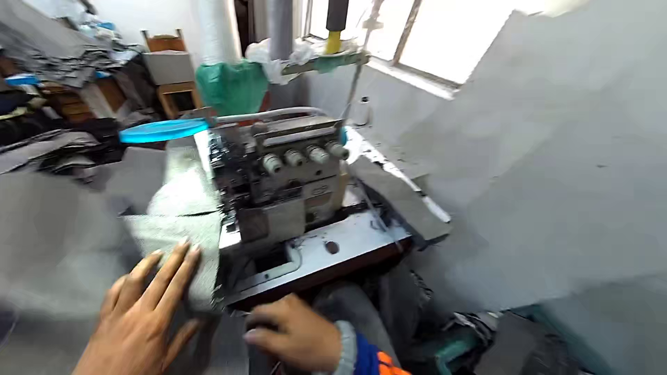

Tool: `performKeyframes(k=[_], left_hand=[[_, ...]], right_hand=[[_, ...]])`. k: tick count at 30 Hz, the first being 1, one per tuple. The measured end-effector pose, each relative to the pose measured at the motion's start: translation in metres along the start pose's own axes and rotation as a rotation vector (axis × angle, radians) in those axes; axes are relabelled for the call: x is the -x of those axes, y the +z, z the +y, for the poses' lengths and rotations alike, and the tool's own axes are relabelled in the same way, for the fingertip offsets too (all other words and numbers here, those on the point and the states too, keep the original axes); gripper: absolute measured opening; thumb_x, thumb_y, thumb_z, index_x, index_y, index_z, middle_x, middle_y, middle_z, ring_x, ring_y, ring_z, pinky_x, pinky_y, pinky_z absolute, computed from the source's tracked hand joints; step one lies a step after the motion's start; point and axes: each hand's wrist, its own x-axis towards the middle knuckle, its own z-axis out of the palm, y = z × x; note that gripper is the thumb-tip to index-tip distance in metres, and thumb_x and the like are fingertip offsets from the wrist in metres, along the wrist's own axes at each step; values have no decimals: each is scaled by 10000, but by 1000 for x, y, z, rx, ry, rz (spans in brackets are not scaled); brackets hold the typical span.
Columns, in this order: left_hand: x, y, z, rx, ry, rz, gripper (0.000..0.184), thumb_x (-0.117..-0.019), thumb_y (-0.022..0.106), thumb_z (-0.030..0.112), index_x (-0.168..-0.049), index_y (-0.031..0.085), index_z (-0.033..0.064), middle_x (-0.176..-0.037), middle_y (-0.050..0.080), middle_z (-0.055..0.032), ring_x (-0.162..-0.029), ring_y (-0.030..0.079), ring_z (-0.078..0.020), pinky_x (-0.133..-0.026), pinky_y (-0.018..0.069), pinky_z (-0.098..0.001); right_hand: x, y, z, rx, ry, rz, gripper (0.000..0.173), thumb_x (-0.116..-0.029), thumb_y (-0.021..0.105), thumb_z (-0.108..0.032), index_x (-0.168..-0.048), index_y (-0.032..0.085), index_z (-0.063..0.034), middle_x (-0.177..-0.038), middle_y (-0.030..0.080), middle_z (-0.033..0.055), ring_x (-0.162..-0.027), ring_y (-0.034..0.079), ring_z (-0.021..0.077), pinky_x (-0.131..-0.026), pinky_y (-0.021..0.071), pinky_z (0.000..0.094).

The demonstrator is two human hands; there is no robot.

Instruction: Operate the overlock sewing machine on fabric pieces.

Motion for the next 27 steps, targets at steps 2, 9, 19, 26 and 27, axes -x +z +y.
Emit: performKeyframes(k=[2, 9, 19, 26, 27], left_hand=[[2, 12, 4, -5, -43, 10, 884, -926, 532, 683, -1567, 432, 81, -1589, 432, -208, -1403, 424, -513, -1061, 318, -690], [-60, 27, -46, 211, -41, 280, 505, -953, 518, 578, -875, 701, 115, -788, 630, -30, -650, 603, -189, -561, 502, -419], [-80, 23, -55, 231, -3, 96, 491, -952, 570, 533, -1078, 724, 85, -1202, 686, -119, -1181, 621, -360, -978, 466, -625], [-100, -21, -59, 665, 134, -26, 93, -951, 694, 109, -881, 719, 54, -730, 665, 32, -644, 594, 11, -617, 502, -171], [-95, -27, -55, 691, 137, 12, 116, -961, 670, 105, -874, 729, 55, -730, 665, 46, -650, 593, 33, -621, 497, -144]], right_hand=[[27, -78, 22, 342, 239, 224, 279, -992, 623, -285, -1105, 750, -64, -850, 730, 84, -756, 704, 214, -713, 592, 451], [97, -208, 52, 934, 848, 494, 261, -939, 633, -1, -1193, 664, 52, -1154, 653, 312, -1092, 631, 530, -871, 524, 689], [96, -216, 27, 1131, 178, 539, 179, -839, 661, -90, -968, 662, 33, -883, 660, 210, -736, 682, 395, -599, 569, 576], [11, -107, -37, 314, -325, 675, 557, -898, 745, -207, -1392, 493, -257, -1098, 715, -113, -967, 692, 10, -827, 602, 210], [-4, -82, -39, 181, -307, 678, 542, -895, 745, -171, -1378, 511, -244, -1092, 713, -115, -955, 693, 7, -815, 609, 220]])
